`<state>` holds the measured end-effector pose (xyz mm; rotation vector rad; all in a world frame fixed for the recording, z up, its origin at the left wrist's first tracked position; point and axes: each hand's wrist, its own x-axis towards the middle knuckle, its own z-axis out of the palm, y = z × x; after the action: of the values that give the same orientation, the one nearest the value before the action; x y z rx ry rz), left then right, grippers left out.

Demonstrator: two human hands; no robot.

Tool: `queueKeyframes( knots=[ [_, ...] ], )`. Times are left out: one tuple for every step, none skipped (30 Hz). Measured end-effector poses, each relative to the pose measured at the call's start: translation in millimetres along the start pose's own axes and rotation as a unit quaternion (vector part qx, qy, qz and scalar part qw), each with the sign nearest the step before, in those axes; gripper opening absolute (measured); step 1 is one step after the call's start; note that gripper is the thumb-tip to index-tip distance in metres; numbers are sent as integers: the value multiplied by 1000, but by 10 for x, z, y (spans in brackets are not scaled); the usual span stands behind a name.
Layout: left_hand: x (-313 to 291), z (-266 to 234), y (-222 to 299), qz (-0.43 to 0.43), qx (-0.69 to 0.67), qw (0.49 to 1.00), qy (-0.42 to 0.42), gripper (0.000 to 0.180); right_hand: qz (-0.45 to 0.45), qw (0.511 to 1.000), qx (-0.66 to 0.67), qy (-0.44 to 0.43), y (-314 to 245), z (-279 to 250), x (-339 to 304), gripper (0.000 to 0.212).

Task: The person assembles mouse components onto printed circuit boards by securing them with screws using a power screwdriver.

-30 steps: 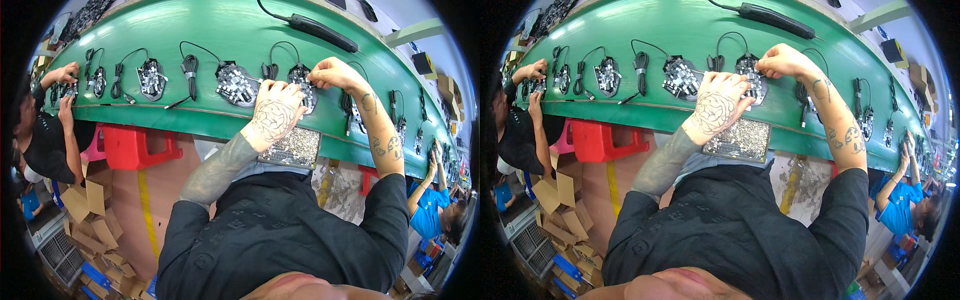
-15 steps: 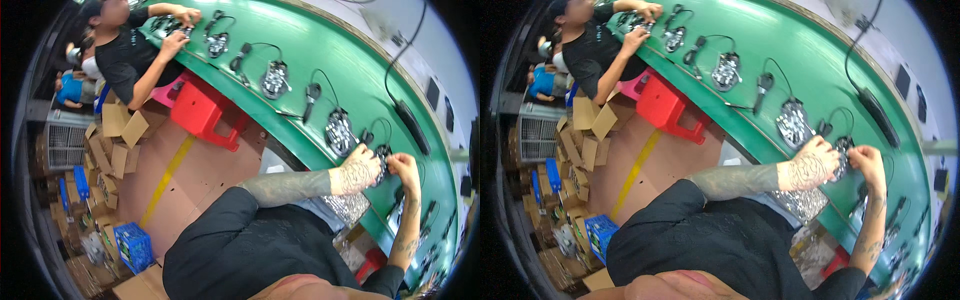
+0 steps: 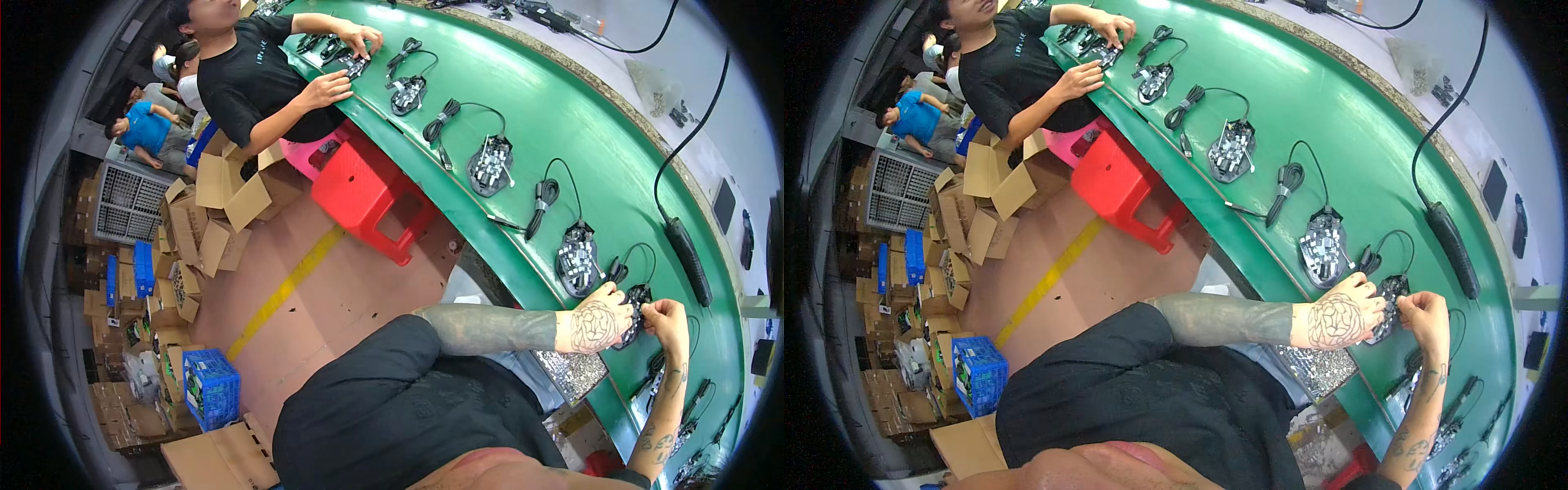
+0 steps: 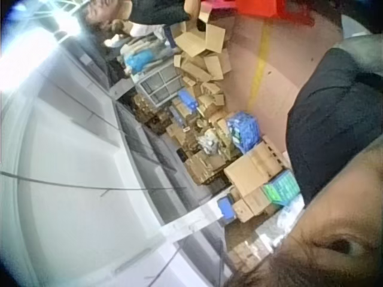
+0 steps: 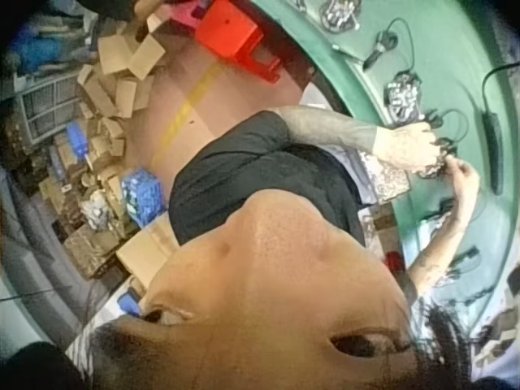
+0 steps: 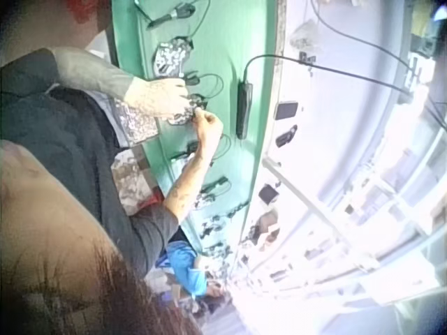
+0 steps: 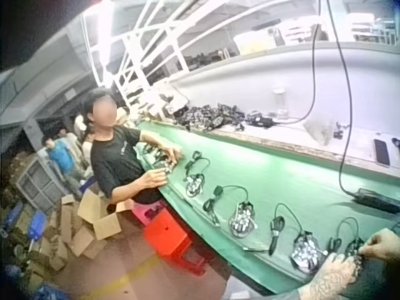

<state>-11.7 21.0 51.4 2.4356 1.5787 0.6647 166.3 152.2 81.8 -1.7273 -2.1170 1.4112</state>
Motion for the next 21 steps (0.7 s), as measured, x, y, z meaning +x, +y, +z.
queueKeyframes(
  knots=[
    [-9, -26, -14, 4, -6, 1000, -8, 29, 8, 1000, -17, -5, -58, -8, -2, 23],
    [-12, -43, -29, 7, -12, 1000, -15, 30, 15, 999, -34, -9, -100, -21, -2, 24],
    [-37, -14, -74, 15, -58, 998, 25, 31, 13, 999, -35, -8, -117, -30, 12, 24],
    [-52, -171, -75, 31, -43, 996, 77, 31, 17, 999, -34, -13, -98, -47, 0, 24],
    [-68, -225, -123, 19, -23, 996, 86, 31, 22, 999, -35, -17, -82, -46, 10, 25],
    [-83, -274, -166, 7, -4, 995, 96, 30, 22, 999, -37, -15, -63, -55, 11, 25],
    [-143, -366, -211, -10, 40, 995, 93, 30, 20, 999, -39, -11, -54, -59, 0, 27],
    [-195, -455, -243, -46, 59, 994, 84, 34, 19, 999, -42, -7, -61, -65, -5, 30],
    [-265, -528, -271, -69, 73, 991, 83, 37, 16, 999, -44, -7, -111, -71, -45, 30],
    [-335, -586, -303, -91, 87, 988, 84, 41, 1, 996, -89, 5, -211, -87, -118, 31],
    [-417, -613, -343, -95, 107, 987, 75, 47, -14, 991, -134, 18, -275, -100, -155, 32],
    [-492, -578, -397, -115, 105, 986, 57, 49, -20, 990, -136, 19, -230, -154, -72, 32],
    [-570, -525, -452, -116, 114, 983, 81, 49, -88, 988, -102, 79, -120, -244, 70, 31],
    [-650, -499, -460, -118, 119, 981, 100, 49, -150, 977, -66, 136, -103, -265, 96, 30],
    [-708, -478, -478, -122, 120, 980, 100, 49, -197, 953, -47, 227, -153, -281, 155, 28],
    [-766, -503, -489, -130, 127, 977, 110, 49, -201, 932, -116, 278, -288, -308, 161, 26],
    [-780, -545, -488, -130, 130, 976, 121, 50, -260, 886, -203, 326, -233, -351, 263, 31],
    [-799, -596, -474, -136, 117, 974, 140, 50, -315, 827, -287, 368, -152, -363, 372, 40],
    [-823, -643, -463, -151, 110, 970, 155, 49, -261, 862, -286, 327, -158, -317, 451, 49],
    [-845, -676, -458, -166, 103, 966, 169, 49, -206, 892, -285, 284, -155, -279, 512, 59],
    [-865, -676, -474, -166, 103, 966, 172, 49, -208, 907, -265, 251, -145, -265, 549, 64]
  ],
)
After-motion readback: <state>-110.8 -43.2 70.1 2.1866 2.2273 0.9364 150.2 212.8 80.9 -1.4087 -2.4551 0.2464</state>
